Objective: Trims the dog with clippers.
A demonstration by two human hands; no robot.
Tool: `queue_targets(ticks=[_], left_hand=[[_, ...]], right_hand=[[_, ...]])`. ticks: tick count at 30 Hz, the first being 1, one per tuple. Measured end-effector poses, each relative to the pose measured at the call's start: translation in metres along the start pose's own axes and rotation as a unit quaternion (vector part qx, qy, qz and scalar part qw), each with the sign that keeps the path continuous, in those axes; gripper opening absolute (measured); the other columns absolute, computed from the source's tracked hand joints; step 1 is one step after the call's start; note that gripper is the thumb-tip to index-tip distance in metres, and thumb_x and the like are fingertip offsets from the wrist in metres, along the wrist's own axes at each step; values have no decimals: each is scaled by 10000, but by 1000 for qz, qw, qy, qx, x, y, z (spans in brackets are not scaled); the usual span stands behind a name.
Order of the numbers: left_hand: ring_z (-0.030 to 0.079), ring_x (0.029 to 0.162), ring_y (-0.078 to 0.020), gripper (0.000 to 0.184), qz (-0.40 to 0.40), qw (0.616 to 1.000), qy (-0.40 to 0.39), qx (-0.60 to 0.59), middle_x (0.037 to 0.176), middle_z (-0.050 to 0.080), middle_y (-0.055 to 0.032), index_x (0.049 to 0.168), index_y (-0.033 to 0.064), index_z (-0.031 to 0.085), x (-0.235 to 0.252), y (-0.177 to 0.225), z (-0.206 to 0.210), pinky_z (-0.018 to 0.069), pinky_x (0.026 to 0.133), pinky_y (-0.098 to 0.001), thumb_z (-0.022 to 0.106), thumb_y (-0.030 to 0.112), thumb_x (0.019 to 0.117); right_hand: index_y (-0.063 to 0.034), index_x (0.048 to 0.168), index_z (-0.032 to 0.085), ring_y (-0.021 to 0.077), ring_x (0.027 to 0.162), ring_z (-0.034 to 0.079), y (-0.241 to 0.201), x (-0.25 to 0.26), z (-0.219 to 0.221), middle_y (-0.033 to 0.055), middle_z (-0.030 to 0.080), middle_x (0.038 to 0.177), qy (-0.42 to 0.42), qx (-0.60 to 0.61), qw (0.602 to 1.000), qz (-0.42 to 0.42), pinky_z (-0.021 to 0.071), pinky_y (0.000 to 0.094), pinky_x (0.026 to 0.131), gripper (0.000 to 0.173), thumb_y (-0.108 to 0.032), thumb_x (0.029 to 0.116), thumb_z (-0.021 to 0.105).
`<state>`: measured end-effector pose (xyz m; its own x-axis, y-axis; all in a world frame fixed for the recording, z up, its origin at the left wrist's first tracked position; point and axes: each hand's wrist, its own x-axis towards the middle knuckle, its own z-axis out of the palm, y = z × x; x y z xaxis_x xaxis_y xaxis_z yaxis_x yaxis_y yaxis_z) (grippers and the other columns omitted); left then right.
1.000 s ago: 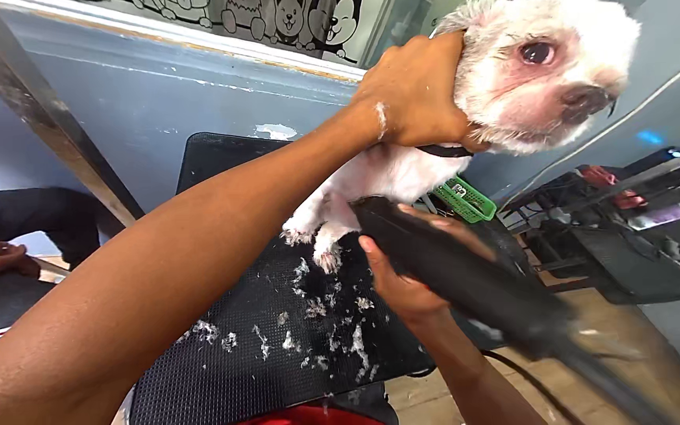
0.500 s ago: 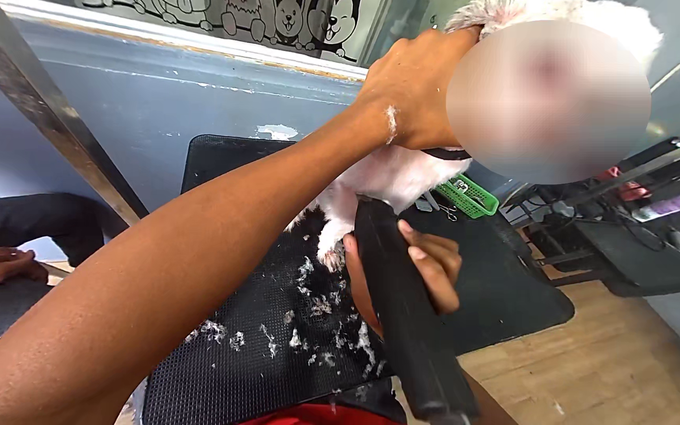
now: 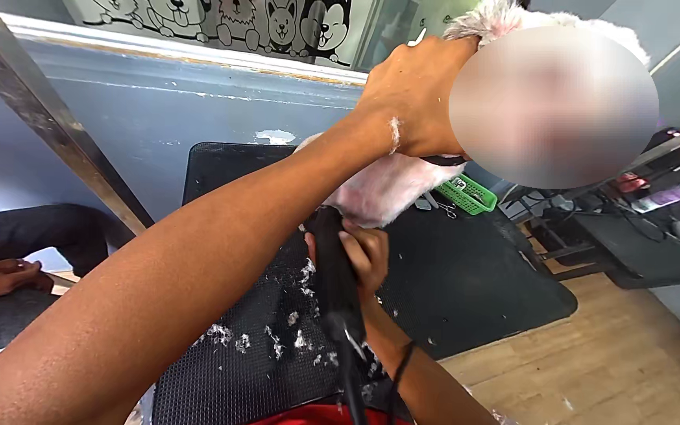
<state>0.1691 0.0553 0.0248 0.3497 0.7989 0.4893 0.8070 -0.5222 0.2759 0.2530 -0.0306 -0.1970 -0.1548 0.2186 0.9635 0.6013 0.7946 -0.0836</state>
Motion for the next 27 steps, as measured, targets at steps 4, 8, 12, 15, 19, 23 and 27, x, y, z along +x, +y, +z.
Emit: queue_targets(ticks=[4, 8, 12, 15, 19, 23, 27], left_hand=[[648, 1062, -291, 790, 7, 1000, 4, -10, 1098, 677, -88, 1244, 107, 612, -2, -4, 0, 497, 788, -541, 757, 590, 635], [668, 1049, -240, 856, 9, 995, 44, -85, 1125, 687, -55, 1336, 133, 581, -8, -13, 11, 548, 775, -530, 795, 540, 613], [678, 1089, -261, 1045, 13, 980, 144, -139, 1207, 678, -121, 1476, 59, 446, -42, -11, 42, 572, 870, -511, 846, 534, 635], [541, 1320, -326, 1331, 16, 986, 128, -106, 1480, 506, -188, 1610, 35, 229, -65, -5, 58, 453, 1076, -552, 842, 689, 625], [706, 898, -284, 734, 13, 984, 144, -107, 997, 710, -88, 1337, 89, 567, -52, -9, 42, 538, 652, -562, 755, 413, 705], [675, 949, -43, 445, 50, 962, 175, -205, 1015, 720, 16, 1151, 100, 706, -42, -24, 29, 565, 826, -327, 752, 315, 765], [656, 862, 31, 273, 92, 880, 244, -398, 916, 679, 57, 1043, 13, 644, -51, -35, 37, 572, 798, -186, 742, 78, 797]], right_hand=[[-47, 1115, 611, 269, 1140, 591, 0, 14, -7, 141, 599, 1143, 48, -25, 998, -31, 496, 411, 989, 358, -223, 876, 811], [-69, 1156, 738, 321, 1146, 605, 6, 1, 10, 160, 677, 1197, -68, 24, 996, 51, 528, 424, 922, 260, -162, 914, 709], [-78, 1253, 617, 228, 1221, 604, 19, -36, -11, 108, 640, 1283, -137, 194, 965, 108, 527, 381, 1036, 437, -237, 889, 798], [-104, 1208, 613, 230, 1212, 636, 20, -56, -41, 83, 672, 1245, -130, 336, 920, 154, 551, 430, 1049, 485, -167, 811, 884], [-157, 1283, 578, 268, 1199, 660, 29, -51, -73, 68, 691, 1234, -76, 353, 927, 103, 569, 460, 1039, 616, -113, 767, 911], [-228, 1366, 523, 233, 1253, 635, 39, -13, -99, -5, 662, 1306, -27, 295, 948, 113, 546, 453, 1082, 692, -164, 790, 901], [-177, 1346, 501, 251, 1204, 663, 66, 28, -100, 20, 670, 1276, 42, 299, 951, 65, 565, 489, 1051, 692, -134, 783, 901]])
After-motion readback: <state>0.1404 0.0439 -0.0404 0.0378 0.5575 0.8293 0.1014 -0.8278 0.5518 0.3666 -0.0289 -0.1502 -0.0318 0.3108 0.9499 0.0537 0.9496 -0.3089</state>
